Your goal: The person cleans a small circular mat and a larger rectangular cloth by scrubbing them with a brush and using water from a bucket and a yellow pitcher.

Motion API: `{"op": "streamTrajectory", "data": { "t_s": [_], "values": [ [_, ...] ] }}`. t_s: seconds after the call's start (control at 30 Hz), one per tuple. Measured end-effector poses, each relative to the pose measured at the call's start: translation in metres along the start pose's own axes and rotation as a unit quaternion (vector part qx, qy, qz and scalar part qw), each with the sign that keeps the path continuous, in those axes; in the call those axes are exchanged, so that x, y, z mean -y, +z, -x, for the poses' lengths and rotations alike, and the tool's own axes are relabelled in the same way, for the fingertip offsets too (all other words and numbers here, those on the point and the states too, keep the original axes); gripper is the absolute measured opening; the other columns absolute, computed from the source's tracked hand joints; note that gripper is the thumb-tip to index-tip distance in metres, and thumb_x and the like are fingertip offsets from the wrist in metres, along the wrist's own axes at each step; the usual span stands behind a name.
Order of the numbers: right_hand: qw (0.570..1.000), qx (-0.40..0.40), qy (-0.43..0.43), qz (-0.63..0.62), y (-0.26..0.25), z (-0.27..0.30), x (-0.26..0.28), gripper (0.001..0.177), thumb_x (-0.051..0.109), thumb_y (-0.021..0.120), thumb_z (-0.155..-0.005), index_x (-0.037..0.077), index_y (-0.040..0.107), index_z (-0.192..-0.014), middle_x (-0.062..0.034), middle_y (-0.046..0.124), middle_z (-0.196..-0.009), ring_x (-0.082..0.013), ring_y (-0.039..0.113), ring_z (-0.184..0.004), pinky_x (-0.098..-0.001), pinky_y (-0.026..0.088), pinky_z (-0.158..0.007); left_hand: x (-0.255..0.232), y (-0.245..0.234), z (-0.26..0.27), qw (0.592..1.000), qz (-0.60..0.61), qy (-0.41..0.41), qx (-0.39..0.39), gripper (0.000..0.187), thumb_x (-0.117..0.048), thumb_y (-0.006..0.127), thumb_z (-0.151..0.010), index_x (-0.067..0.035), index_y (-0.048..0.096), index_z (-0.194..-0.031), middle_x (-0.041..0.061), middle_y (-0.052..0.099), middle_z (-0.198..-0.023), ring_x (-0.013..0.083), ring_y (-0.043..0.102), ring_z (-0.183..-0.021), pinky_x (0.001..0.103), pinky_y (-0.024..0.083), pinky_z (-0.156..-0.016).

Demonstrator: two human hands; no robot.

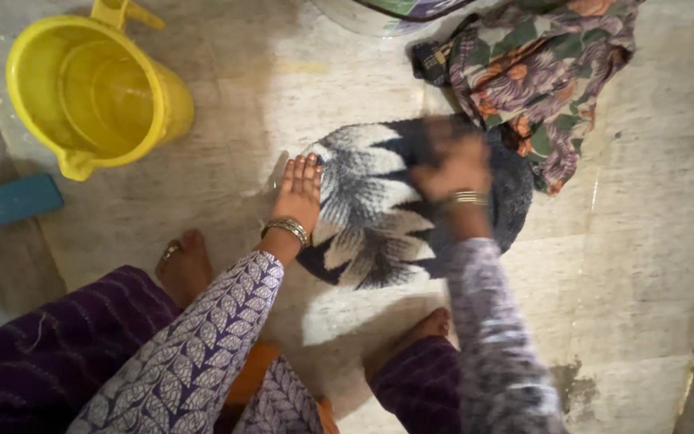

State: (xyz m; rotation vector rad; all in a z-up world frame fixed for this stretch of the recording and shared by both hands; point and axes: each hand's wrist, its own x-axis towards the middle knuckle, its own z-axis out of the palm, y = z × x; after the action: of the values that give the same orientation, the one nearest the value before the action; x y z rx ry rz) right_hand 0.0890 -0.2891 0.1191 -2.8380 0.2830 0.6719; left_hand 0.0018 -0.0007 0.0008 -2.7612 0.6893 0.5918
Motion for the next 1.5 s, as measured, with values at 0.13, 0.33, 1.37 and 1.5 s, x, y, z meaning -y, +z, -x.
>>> {"op": "streamTrajectory", "data": {
  "t_s": [0.13, 0.33, 1.37, 1.5],
  "values": [
    [0.987, -0.128, 0.045, 0.084, -0.005, -0.015, -0.056, 0.096, 0.047, 0.084, -0.070, 0.024, 0.047, -0.156, -0.0340, 0.031, -0.156, -0.0490, 0.046, -0.126, -0.0515, 0.049, -0.095, 0.003, -0.006, 0.005, 1.000, 0.013, 0.013, 0.015, 0.059, -0.022, 0.032, -0.103, 0.005, 0.032, -0.155, 0.025, 0.019, -0.167, 0.0412, 0.018, -0.154, 0.057, 0.007, -0.124],
    [0.999, -0.026, 0.031, -0.001, 0.090, 0.056, 0.069, 0.110, 0.050, 0.083, -0.072, 0.037, 0.021, -0.161, -0.0324, 0.030, -0.156, -0.0506, 0.040, -0.135, -0.0507, 0.047, -0.100, 0.011, -0.038, 0.011, 0.999, 0.010, -0.010, -0.038, 0.062, -0.026, 0.048, -0.102, 0.001, 0.033, -0.156, 0.020, 0.022, -0.168, 0.0380, 0.019, -0.155, 0.061, 0.011, -0.124],
    [0.863, -0.278, 0.296, -0.302, 0.150, 0.241, -0.018, 0.103, 0.030, 0.084, -0.061, 0.029, 0.043, -0.156, -0.0222, 0.046, -0.139, -0.0416, 0.053, -0.125, -0.0487, 0.046, -0.105, 0.133, -0.074, 0.117, 0.932, 0.231, -0.279, 0.017, 0.074, -0.044, 0.075, -0.087, -0.010, 0.051, -0.147, 0.015, 0.052, -0.152, 0.0347, 0.049, -0.142, 0.055, 0.047, -0.107],
    [0.948, -0.195, 0.079, -0.238, 0.135, 0.231, 0.032, 0.103, 0.031, 0.086, -0.059, 0.026, 0.045, -0.153, -0.0241, 0.047, -0.140, -0.0434, 0.052, -0.125, -0.0487, 0.048, -0.102, 0.052, -0.063, 0.106, 0.894, 0.357, -0.259, 0.077, 0.139, -0.070, 0.083, -0.065, -0.018, 0.001, -0.165, 0.013, -0.006, -0.172, 0.0345, -0.006, -0.158, 0.070, 0.009, -0.121]
  ]
}}
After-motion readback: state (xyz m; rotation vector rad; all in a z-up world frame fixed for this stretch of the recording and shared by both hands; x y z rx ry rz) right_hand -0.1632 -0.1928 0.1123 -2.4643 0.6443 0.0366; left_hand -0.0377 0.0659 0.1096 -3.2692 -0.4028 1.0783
